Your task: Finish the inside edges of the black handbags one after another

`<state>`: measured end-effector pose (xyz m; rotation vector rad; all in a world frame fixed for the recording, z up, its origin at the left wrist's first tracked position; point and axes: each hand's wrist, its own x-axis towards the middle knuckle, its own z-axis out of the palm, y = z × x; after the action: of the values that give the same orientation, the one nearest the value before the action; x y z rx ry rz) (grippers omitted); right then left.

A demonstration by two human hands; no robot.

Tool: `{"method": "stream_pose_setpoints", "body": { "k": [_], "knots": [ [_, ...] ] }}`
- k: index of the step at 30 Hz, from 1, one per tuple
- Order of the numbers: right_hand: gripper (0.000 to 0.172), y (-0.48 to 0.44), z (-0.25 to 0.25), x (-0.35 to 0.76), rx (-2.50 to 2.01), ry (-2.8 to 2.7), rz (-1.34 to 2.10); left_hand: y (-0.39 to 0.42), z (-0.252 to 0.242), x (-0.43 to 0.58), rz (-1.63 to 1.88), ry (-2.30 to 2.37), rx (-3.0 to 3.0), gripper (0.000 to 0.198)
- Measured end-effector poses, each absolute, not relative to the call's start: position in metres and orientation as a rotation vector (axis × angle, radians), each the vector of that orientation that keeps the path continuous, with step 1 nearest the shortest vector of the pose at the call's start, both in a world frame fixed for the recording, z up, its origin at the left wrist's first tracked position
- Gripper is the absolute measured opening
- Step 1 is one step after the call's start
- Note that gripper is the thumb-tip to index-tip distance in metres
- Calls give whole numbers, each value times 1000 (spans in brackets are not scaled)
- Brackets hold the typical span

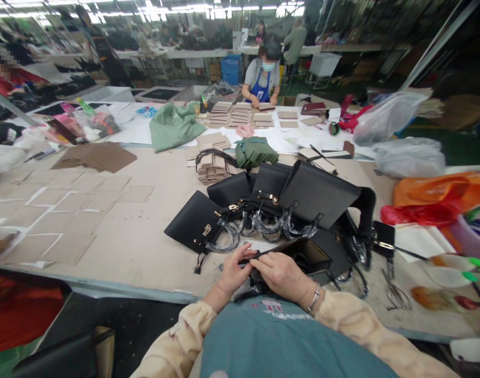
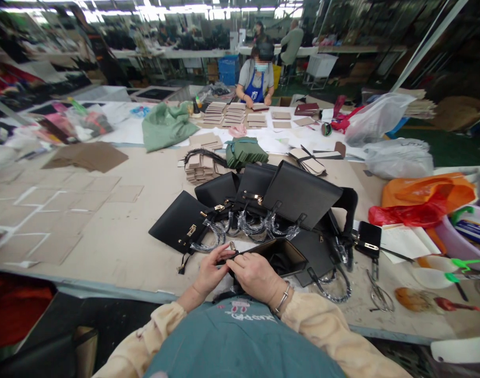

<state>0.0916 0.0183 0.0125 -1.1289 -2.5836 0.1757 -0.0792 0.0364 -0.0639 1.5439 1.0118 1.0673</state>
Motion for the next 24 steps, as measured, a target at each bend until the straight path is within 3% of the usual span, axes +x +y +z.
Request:
{"method": "stream_pose_setpoints", "body": {
  "k": [17,24],
  "knots": [
    [18,16,10,93,-1248,-2444,337,34,-61,-76,1017,992,1515,50],
    [7,16,13,89,-1403,-2213,596,36,-60,-76,1014,986,1501,48]
  ]
}}
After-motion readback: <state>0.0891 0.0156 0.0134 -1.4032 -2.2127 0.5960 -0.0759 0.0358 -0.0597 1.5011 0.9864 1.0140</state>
